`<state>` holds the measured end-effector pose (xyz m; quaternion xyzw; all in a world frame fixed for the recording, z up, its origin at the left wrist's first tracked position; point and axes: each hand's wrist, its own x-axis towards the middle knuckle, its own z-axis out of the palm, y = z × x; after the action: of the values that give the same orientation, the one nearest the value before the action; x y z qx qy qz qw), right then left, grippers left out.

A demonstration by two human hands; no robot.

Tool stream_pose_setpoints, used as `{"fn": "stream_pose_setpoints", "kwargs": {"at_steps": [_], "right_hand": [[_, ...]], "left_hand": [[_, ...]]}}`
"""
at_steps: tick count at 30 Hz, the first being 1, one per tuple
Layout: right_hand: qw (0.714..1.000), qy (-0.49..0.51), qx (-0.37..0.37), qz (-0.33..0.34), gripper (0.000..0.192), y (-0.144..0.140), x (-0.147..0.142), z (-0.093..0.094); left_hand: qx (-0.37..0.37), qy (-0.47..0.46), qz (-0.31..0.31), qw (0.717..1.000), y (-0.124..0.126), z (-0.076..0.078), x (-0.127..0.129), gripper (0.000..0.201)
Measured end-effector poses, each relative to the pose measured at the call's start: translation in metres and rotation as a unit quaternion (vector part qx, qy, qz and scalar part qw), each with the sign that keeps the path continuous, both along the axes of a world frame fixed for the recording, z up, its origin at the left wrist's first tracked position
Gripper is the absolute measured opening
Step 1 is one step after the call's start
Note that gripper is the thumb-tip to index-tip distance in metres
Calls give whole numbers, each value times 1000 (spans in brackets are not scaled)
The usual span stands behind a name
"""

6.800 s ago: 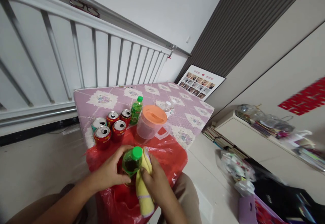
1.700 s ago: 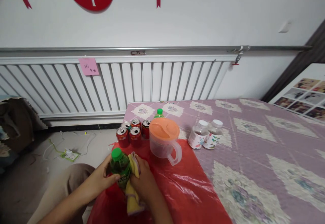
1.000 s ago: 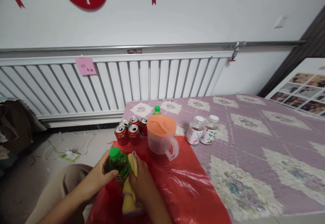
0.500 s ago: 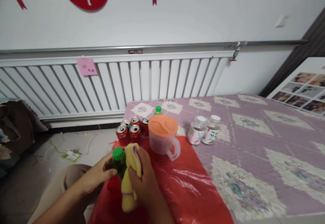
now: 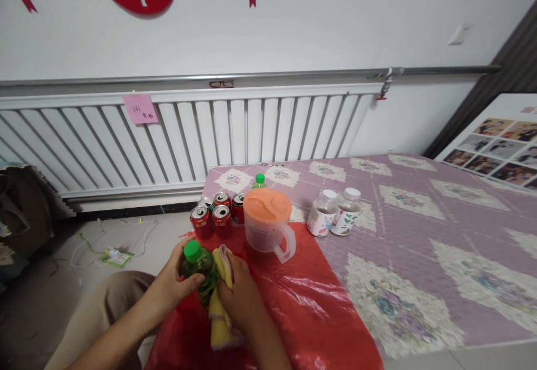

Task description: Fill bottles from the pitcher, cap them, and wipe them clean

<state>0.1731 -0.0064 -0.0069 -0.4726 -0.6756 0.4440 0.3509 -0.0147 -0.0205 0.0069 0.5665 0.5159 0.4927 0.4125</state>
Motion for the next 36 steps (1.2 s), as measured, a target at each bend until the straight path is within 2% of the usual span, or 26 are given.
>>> {"fn": "stream_pose_setpoints", "kwargs": {"at_steps": [3, 7, 10, 13, 17, 20, 25, 30, 33, 36], "right_hand": [[998, 47, 50, -5, 64, -3, 0, 4], [976, 102, 189, -43, 61, -17, -3, 9], [956, 104, 269, -52, 62, -25, -7, 13], [967, 98, 229, -59, 58, -24, -8, 15], [992, 100, 59, -58, 55, -13, -4, 13], [997, 66, -4, -43, 56, -5, -2, 9], [999, -38, -17, 6, 59, -1, -2, -1], [989, -147, -4, 1, 60, -3, -3, 2], [993, -118, 17, -3, 60, -2, -3, 3], [994, -47, 94, -17, 64, -2, -2, 1]], "left_hand": [[-16, 18, 43, 999, -1, 3, 2, 70], [2, 43, -7, 999, -4, 9, 2, 52], [16, 20, -56, 998, -3, 11, 1, 54], [16, 10, -80, 997, -1, 10, -1, 57], [-3, -6, -110, 994, 1, 10, -6, 60], [-19, -45, -127, 991, 0, 13, -8, 59], [-54, -75, -152, 984, -3, 21, -10, 54], [-45, -47, -139, 988, -7, 18, -8, 53], [10, 25, -71, 997, -8, 14, -4, 54], [46, 101, -18, 994, -8, 15, -2, 46]]}}
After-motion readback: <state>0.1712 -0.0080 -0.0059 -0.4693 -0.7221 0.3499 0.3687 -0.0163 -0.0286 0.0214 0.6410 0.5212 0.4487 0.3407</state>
